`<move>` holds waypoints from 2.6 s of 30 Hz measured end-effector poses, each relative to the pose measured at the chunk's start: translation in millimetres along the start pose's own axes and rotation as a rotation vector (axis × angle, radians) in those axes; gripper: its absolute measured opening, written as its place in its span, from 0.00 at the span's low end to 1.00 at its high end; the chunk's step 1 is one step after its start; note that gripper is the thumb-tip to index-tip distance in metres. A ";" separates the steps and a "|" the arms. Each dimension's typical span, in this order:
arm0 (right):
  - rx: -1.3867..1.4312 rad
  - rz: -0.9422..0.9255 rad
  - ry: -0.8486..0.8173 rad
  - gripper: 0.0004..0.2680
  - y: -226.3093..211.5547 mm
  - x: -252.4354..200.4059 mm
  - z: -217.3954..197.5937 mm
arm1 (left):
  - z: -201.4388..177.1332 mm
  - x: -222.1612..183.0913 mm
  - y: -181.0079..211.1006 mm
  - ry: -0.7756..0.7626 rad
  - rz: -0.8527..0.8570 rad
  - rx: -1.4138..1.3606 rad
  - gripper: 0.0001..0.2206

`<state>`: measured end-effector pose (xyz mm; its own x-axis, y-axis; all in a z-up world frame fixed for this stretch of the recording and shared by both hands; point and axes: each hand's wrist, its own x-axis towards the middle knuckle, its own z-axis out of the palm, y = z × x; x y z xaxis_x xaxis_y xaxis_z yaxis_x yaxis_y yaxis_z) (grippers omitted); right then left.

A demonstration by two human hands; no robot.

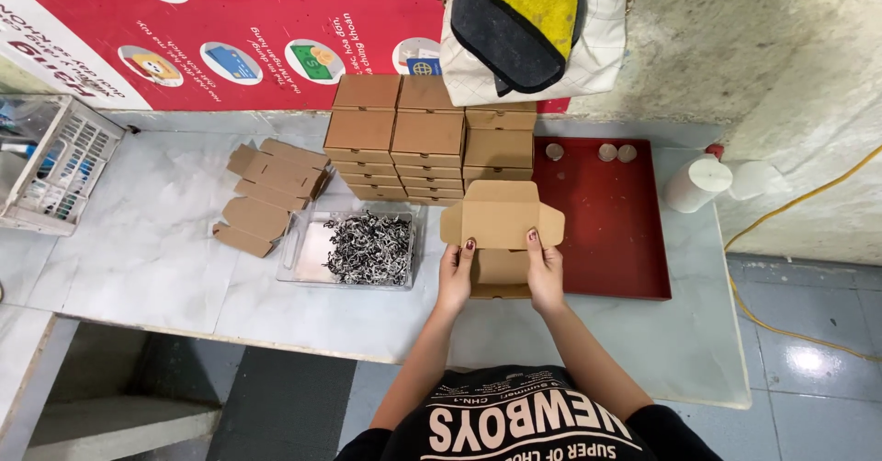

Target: Packing candles and filling material into small cardboard boxes.

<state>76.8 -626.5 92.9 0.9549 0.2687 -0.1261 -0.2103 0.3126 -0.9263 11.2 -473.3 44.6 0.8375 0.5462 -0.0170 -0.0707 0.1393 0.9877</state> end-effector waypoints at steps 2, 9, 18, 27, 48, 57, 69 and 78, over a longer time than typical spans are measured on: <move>-0.014 0.032 0.028 0.13 3.1 2.3 3.0 | -13.1 8.6 -18.0 0.011 0.039 0.128 0.17; -0.268 -0.181 -0.203 0.10 30.1 31.8 -22.6 | -66.0 59.7 -61.4 0.040 0.044 0.446 0.18; -0.802 -0.330 -0.460 0.27 -47.7 -4.2 -2.8 | -53.1 60.5 -41.4 0.128 0.140 0.789 0.19; -1.416 -0.588 -0.542 0.03 47.8 -10.3 -23.7 | -83.3 8.1 26.9 -0.069 0.406 0.698 0.20; -1.129 -0.875 -0.844 0.11 48.3 14.9 170.5 | -245.5 65.5 22.3 -0.291 0.162 1.010 0.38; -1.426 -0.709 -0.601 0.07 88.0 31.2 202.1 | -225.6 52.6 70.1 -0.219 0.130 1.026 0.26; -0.429 -0.052 -0.662 0.05 92.2 68.4 158.1 | -228.0 57.7 47.9 -0.125 0.048 1.140 0.17; -0.021 0.252 -0.606 0.03 52.0 49.8 146.5 | -185.9 33.4 131.4 0.031 0.156 1.109 0.35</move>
<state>82.7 -463.4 90.4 0.5886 0.7989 -0.1241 -0.4024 0.1564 -0.9020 -70.8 -283.2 145.0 0.8468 0.5157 0.1303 0.3611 -0.7373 0.5709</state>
